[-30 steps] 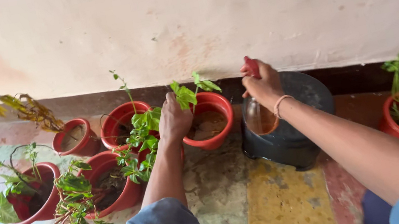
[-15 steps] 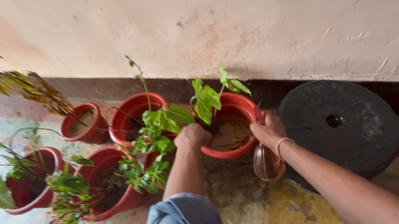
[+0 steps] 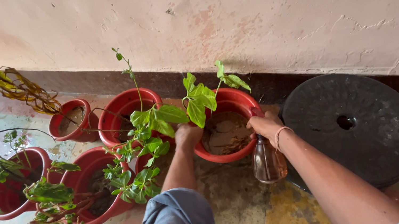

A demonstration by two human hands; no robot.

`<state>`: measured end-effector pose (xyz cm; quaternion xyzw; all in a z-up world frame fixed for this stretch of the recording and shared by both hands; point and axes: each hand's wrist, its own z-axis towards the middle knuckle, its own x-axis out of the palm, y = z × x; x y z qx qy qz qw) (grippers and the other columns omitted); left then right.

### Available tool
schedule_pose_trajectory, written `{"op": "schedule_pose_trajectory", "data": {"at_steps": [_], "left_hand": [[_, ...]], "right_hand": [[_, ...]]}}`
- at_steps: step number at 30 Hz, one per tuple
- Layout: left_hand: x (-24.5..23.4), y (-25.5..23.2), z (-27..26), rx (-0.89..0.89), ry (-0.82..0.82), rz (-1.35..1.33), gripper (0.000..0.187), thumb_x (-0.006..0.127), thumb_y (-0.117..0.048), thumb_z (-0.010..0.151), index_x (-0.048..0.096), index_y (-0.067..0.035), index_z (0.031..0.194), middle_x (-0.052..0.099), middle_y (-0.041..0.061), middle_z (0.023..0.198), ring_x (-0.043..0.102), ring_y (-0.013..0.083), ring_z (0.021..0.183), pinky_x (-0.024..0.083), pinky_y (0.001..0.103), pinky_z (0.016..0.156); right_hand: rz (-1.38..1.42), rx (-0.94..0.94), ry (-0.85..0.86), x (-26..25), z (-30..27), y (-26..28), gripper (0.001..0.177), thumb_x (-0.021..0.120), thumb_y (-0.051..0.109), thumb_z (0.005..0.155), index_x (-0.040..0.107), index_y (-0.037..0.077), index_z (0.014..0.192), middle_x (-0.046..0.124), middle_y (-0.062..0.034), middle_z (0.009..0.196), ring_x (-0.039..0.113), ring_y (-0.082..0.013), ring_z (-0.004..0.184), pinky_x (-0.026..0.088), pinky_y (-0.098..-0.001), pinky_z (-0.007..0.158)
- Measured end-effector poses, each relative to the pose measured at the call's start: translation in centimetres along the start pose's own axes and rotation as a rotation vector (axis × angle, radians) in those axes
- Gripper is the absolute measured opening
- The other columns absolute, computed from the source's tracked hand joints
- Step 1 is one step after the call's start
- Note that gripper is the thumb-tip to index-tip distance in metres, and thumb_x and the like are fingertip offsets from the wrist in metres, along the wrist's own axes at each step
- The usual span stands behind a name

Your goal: The person waters various potted plants by hand and using a spray bottle.

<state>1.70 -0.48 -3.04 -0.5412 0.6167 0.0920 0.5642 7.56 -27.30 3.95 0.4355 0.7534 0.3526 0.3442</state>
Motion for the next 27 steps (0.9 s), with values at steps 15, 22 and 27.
{"op": "schedule_pose_trajectory", "data": {"at_steps": [15,22,27], "left_hand": [[-18.8,-12.2,-14.4,-0.068,-0.398,-0.31,0.061,0.065,-0.055,0.08,0.074,0.001,0.104,0.072,0.025,0.108,0.07,0.0402,0.104,0.054,0.049,0.092],[-15.8,-16.8,-17.2,0.409,-0.285,-0.275,0.04,0.065,-0.034,0.078,0.074,0.001,0.093,0.074,0.027,0.093,0.072,0.0414,0.093,0.055,0.049,0.086],[-10.9,-20.6,-21.6,0.684,-0.079,-0.403,0.032,0.073,-0.027,0.08,0.067,0.004,0.084,0.071,0.02,0.08,0.068,0.0289,0.073,0.055,0.043,0.068]], "right_hand": [[0.112,-0.31,0.021,-6.7,-13.5,11.8,0.01,0.067,0.008,0.082,0.068,0.0,0.075,0.062,-0.0086,0.06,0.057,-0.0176,0.053,0.047,-0.036,0.055],[0.156,-0.398,-0.124,-17.0,-18.0,13.5,0.01,0.066,0.004,0.081,0.068,-0.002,0.074,0.063,-0.0086,0.064,0.059,-0.0168,0.053,0.047,-0.0339,0.054],[0.11,-0.314,-0.346,-24.2,-19.2,11.8,0.008,0.067,0.001,0.079,0.066,-0.004,0.073,0.062,-0.0115,0.063,0.055,-0.0208,0.05,0.043,-0.0371,0.052]]}}
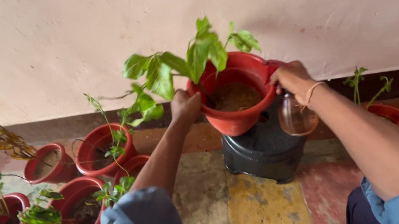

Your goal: The person waters various potted plants by hand and using a spray bottle.

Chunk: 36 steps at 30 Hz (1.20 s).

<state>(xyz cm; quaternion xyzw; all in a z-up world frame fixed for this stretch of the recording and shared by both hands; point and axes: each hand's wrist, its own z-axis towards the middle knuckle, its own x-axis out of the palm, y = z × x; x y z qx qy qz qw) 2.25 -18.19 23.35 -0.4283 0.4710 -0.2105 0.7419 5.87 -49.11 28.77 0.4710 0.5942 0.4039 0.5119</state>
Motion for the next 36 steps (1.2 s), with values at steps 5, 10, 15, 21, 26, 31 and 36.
{"op": "schedule_pose_trajectory", "data": {"at_steps": [5,10,15,21,26,31,36], "left_hand": [[3.5,-4.2,-1.2,-0.083,0.15,-0.125,0.03,0.073,-0.023,0.08,0.068,0.006,0.086,0.073,0.021,0.082,0.071,0.0271,0.072,0.056,0.043,0.062],[6.8,-5.4,-0.5,-0.047,0.168,-0.075,0.032,0.073,-0.022,0.078,0.072,0.007,0.09,0.074,0.023,0.085,0.075,0.0286,0.08,0.058,0.041,0.069],[8.1,-4.5,0.2,0.023,0.242,0.129,0.039,0.073,-0.027,0.077,0.073,0.008,0.097,0.073,0.027,0.096,0.073,0.0347,0.095,0.058,0.043,0.082],[8.0,-3.2,-0.4,-0.069,0.215,0.146,0.049,0.067,-0.028,0.075,0.067,0.007,0.109,0.07,0.031,0.107,0.069,0.0418,0.105,0.056,0.045,0.091],[8.0,-2.8,-0.3,-0.02,0.241,0.374,0.05,0.066,-0.026,0.078,0.069,0.011,0.112,0.068,0.036,0.112,0.065,0.0461,0.114,0.052,0.046,0.099],[5.5,-8.7,-3.5,-0.064,0.232,0.249,0.058,0.074,-0.029,0.073,0.064,0.011,0.114,0.069,0.029,0.107,0.069,0.0402,0.106,0.054,0.044,0.089],[4.2,-15.1,-6.6,-0.191,0.354,-0.226,0.052,0.068,-0.025,0.072,0.069,0.004,0.115,0.076,0.023,0.1,0.076,0.0352,0.092,0.06,0.041,0.074]], "right_hand": [[0.004,-0.017,-0.034,-5.8,0.5,-1.1,0.01,0.066,0.003,0.08,0.066,-0.003,0.073,0.063,-0.0105,0.064,0.056,-0.0188,0.052,0.045,-0.0353,0.053],[-0.024,0.046,-0.063,-9.0,0.5,-1.9,0.01,0.066,0.005,0.081,0.067,0.0,0.072,0.063,-0.0107,0.064,0.058,-0.0194,0.056,0.046,-0.0342,0.058],[-0.157,0.036,0.071,-10.3,1.0,-3.1,0.01,0.068,0.009,0.083,0.073,0.0,0.081,0.067,-0.012,0.069,0.062,-0.018,0.066,0.047,-0.0319,0.069],[-0.066,-0.04,0.154,-10.0,0.7,-3.8,0.013,0.066,0.008,0.083,0.072,-0.003,0.086,0.071,-0.0105,0.074,0.064,-0.0184,0.065,0.052,-0.0353,0.07],[-0.209,-0.084,0.119,-9.2,-1.5,-1.1,0.018,0.065,0.01,0.082,0.073,-0.002,0.092,0.073,-0.0119,0.077,0.068,-0.0185,0.068,0.053,-0.0349,0.071],[-0.383,-0.174,0.071,-9.1,-4.8,2.1,0.024,0.058,0.011,0.083,0.07,0.003,0.102,0.075,-0.0144,0.08,0.073,-0.0212,0.07,0.055,-0.036,0.071],[-0.387,-0.362,-0.054,-8.7,-7.2,6.0,0.023,0.06,0.013,0.091,0.073,0.002,0.107,0.074,-0.0116,0.087,0.07,-0.0168,0.07,0.055,-0.0363,0.07]]}}
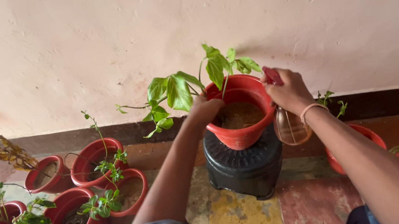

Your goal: The person waters various potted plants by hand and using a spray bottle.

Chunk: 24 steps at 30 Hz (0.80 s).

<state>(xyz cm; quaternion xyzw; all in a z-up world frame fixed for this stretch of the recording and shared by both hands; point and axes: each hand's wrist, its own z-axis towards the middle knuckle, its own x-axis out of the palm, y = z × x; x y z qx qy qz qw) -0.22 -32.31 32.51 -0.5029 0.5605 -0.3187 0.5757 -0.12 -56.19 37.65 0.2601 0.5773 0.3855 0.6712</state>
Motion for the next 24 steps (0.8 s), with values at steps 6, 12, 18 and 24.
{"op": "schedule_pose_trajectory", "data": {"at_steps": [6,12,18,24], "left_hand": [[1.9,2.8,-1.1,0.159,-0.167,-0.065,0.051,0.073,-0.019,0.073,0.061,0.005,0.116,0.07,0.019,0.109,0.07,0.028,0.103,0.055,0.037,0.087],[0.6,3.5,-0.1,0.082,-0.119,-0.044,0.052,0.067,-0.018,0.071,0.059,0.002,0.119,0.07,0.022,0.113,0.069,0.0329,0.108,0.054,0.039,0.092],[1.1,3.9,1.6,0.204,-0.249,0.152,0.059,0.068,-0.017,0.074,0.05,0.003,0.126,0.059,0.031,0.122,0.06,0.0458,0.115,0.047,0.047,0.103],[1.5,1.7,0.2,0.435,-0.356,0.024,0.059,0.064,-0.017,0.077,0.049,0.001,0.131,0.061,0.03,0.121,0.059,0.0465,0.114,0.047,0.049,0.1]], "right_hand": [[0.44,-0.205,-0.022,-0.1,-1.7,3.6,0.026,0.054,0.0,0.087,0.066,-0.001,0.111,0.07,-0.0064,0.104,0.067,-0.015,0.062,0.057,-0.0313,0.06],[0.446,-0.27,-0.009,1.9,-1.8,3.1,0.022,0.061,0.006,0.096,0.065,0.001,0.118,0.07,-0.0071,0.104,0.069,-0.0109,0.071,0.057,-0.0282,0.067],[0.384,-0.291,-0.092,3.9,-1.5,3.0,0.037,0.062,0.0,0.089,0.061,0.006,0.125,0.068,-0.0036,0.109,0.068,-0.0116,0.069,0.054,-0.0287,0.064],[0.455,0.021,-0.057,3.0,-2.2,6.1,0.029,0.054,-0.006,0.083,0.066,0.002,0.108,0.068,-0.009,0.101,0.062,-0.0171,0.061,0.055,-0.0329,0.061]]}}
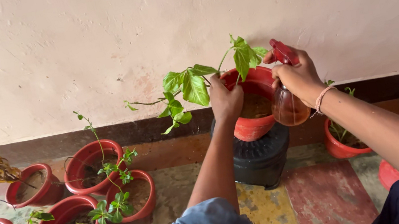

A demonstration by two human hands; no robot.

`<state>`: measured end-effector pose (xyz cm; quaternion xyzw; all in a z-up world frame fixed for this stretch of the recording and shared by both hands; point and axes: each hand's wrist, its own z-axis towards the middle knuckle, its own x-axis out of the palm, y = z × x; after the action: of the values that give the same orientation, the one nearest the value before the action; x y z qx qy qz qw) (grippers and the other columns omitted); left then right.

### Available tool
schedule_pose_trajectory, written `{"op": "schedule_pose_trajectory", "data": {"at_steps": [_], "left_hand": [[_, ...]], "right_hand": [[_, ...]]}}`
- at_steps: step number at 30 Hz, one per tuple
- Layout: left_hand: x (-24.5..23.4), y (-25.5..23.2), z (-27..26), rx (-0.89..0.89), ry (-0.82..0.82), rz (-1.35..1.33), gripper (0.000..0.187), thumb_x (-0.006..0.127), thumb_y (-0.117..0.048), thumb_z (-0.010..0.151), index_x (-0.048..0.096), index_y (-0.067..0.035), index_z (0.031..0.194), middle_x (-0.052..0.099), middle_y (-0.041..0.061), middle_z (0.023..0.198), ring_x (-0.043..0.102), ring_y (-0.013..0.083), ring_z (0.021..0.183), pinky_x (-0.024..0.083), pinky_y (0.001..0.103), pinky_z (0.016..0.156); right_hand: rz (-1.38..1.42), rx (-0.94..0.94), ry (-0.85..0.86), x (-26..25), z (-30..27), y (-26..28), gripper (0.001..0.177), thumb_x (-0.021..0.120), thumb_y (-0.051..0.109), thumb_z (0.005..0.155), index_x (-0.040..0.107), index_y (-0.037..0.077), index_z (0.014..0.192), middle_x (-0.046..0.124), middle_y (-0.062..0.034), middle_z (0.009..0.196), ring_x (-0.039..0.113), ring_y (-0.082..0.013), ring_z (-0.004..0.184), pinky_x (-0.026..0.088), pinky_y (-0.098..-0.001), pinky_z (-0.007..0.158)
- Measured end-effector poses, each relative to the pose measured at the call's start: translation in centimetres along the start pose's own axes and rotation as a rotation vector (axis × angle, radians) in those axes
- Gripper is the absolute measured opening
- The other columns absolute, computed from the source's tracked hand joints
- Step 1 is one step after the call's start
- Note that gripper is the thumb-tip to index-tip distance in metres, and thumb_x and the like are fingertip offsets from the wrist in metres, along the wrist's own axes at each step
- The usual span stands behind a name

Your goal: The person waters various potted plants by hand and using a spray bottle.

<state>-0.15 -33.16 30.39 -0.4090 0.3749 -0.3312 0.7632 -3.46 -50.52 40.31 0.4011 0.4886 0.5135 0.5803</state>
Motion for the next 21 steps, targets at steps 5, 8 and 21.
{"op": "schedule_pose_trajectory", "data": {"at_steps": [5,8,21], "left_hand": [[-0.8,-2.0,0.6,-0.359,0.314,-0.873,0.046,0.053,-0.036,0.095,0.063,-0.005,0.128,0.075,0.015,0.117,0.07,0.0259,0.108,0.05,0.038,0.085],[-1.6,-3.0,0.5,-0.418,0.438,-0.796,0.048,0.06,-0.048,0.098,0.062,-0.011,0.128,0.075,0.006,0.112,0.071,0.0175,0.104,0.051,0.031,0.085],[0.5,-4.2,0.8,-0.249,0.257,-0.734,0.012,0.063,-0.014,0.099,0.068,-0.004,0.103,0.075,0.003,0.091,0.07,0.011,0.077,0.051,0.026,0.066]], "right_hand": [[0.06,0.01,0.069,-0.3,-1.8,2.6,0.021,0.053,-0.003,0.083,0.065,-0.002,0.1,0.071,-0.0071,0.101,0.066,-0.0169,0.06,0.058,-0.0338,0.059],[-0.009,0.052,0.184,-0.5,-2.3,2.8,0.022,0.053,-0.001,0.082,0.068,-0.001,0.098,0.073,-0.0062,0.098,0.065,-0.0165,0.06,0.059,-0.035,0.056],[-0.165,0.108,0.326,-1.8,-1.8,2.9,0.013,0.056,0.002,0.08,0.063,0.001,0.091,0.064,-0.0062,0.079,0.061,-0.0183,0.051,0.055,-0.0356,0.052]]}}
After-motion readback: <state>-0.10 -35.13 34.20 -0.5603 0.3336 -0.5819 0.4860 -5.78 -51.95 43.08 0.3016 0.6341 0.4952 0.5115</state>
